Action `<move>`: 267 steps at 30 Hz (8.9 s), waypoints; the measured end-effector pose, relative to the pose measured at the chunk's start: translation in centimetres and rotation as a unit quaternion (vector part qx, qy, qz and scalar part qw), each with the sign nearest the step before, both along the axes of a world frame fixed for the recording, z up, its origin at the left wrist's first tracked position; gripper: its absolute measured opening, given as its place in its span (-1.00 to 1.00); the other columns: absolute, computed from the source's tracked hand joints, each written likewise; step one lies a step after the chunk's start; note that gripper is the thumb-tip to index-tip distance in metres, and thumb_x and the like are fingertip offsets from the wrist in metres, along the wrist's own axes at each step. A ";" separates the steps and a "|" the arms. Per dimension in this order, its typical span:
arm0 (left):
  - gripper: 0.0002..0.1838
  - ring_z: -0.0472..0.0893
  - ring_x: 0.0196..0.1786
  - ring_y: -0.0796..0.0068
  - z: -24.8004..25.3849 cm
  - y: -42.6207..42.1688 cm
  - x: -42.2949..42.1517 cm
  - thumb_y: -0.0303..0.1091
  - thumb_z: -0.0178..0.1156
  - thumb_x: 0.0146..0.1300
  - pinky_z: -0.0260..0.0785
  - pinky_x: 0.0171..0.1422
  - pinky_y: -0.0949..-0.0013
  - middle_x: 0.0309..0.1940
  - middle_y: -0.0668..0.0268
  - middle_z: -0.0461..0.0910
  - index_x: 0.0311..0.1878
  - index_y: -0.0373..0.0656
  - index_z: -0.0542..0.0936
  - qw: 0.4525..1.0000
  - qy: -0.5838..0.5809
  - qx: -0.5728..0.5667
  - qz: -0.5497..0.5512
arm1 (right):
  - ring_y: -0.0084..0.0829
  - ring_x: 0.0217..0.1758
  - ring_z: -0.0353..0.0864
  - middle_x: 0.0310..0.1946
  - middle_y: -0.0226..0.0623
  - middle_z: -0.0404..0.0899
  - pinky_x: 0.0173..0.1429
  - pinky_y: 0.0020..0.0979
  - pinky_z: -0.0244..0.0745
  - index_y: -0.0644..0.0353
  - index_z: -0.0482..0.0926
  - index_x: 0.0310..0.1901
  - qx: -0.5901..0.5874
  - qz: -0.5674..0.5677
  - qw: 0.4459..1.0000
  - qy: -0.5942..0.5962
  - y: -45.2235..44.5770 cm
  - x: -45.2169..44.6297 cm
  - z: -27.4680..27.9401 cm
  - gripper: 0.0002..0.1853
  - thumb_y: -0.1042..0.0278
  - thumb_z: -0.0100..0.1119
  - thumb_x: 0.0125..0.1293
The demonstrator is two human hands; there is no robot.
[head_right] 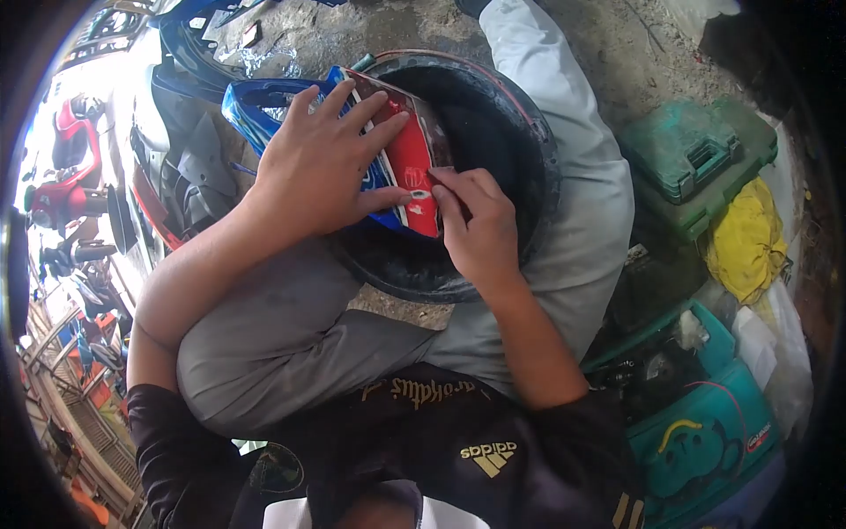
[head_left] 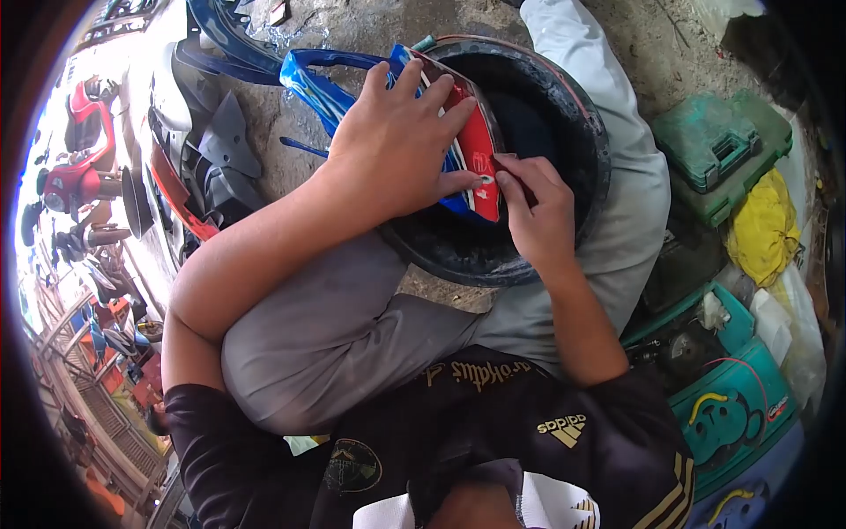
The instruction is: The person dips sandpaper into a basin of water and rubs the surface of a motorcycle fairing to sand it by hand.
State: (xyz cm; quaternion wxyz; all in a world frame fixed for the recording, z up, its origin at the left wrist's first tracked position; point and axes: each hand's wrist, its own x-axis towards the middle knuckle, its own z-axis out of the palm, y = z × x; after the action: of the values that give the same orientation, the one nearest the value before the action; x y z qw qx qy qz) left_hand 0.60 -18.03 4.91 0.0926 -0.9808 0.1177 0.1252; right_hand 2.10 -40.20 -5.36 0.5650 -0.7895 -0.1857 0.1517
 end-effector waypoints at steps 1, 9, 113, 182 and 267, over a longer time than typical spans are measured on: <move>-0.06 0.46 0.62 -0.08 0.1 0.0 0.0 0.51 0.29 0.36 0.22 0.71 -0.19 0.53 0.13 0.58 0.58 0.00 0.59 1.000 0.003 0.000 0.001 | -0.24 -0.22 0.80 -0.17 -0.16 0.71 -0.10 -0.30 0.65 0.25 0.82 0.07 -0.005 -0.003 1.000 -0.022 0.1 -0.2 -0.2 -0.81 0.56 0.37 0.50; -0.07 0.44 0.64 -0.06 0.1 0.0 0.0 0.51 0.29 0.37 0.21 0.72 -0.18 0.54 0.13 0.58 0.57 -0.01 0.60 1.000 0.005 -0.006 0.007 | -0.09 -0.13 0.80 -0.11 -0.13 0.67 -0.05 -0.17 0.67 0.21 0.81 0.13 -0.033 0.020 0.997 -0.064 0.0 0.2 -1.0 -0.71 0.67 0.32 0.45; 0.00 0.56 0.50 0.11 -0.5 0.4 0.5 0.68 0.18 0.31 0.42 0.44 -0.03 0.41 0.20 0.67 0.46 -0.01 0.70 1.000 0.022 0.006 -0.008 | -0.09 -0.12 0.68 -0.24 -0.22 0.60 -0.06 -0.08 0.64 0.11 0.70 -0.02 -0.120 0.174 0.904 -0.372 1.9 6.1 -2.7 -0.78 0.49 0.25 0.32; -0.50 0.50 0.63 -0.08 0.7 8.6 -5.2 -0.30 0.29 0.55 0.27 0.75 0.01 0.55 -0.06 0.57 0.51 0.03 0.70 0.863 -0.095 -0.486 0.099 | -0.10 0.03 0.63 -0.08 -0.22 0.72 0.20 -0.11 0.53 0.20 0.77 0.05 -0.070 0.072 0.937 -0.335 -4.1 -0.6 9.1 -0.80 0.53 0.41 0.43; -0.44 0.49 0.62 -0.19 -0.9 6.7 -6.6 -0.23 0.29 0.45 0.25 0.72 -0.22 0.55 0.10 0.61 0.50 0.06 0.70 0.878 -0.195 -0.408 0.158 | -0.23 -0.16 0.71 -0.21 -0.32 0.69 0.00 -0.16 0.49 0.10 0.76 0.02 -0.154 0.369 0.840 -0.368 9.6 10.7 12.0 -0.70 0.50 0.40 0.23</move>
State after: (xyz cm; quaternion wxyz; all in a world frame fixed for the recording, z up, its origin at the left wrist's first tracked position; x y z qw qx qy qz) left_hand -5.97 -11.32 4.00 -0.3155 -0.9418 -0.0183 -0.1143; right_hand 12.81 -30.57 6.64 0.2286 -0.7371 -0.6317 0.0733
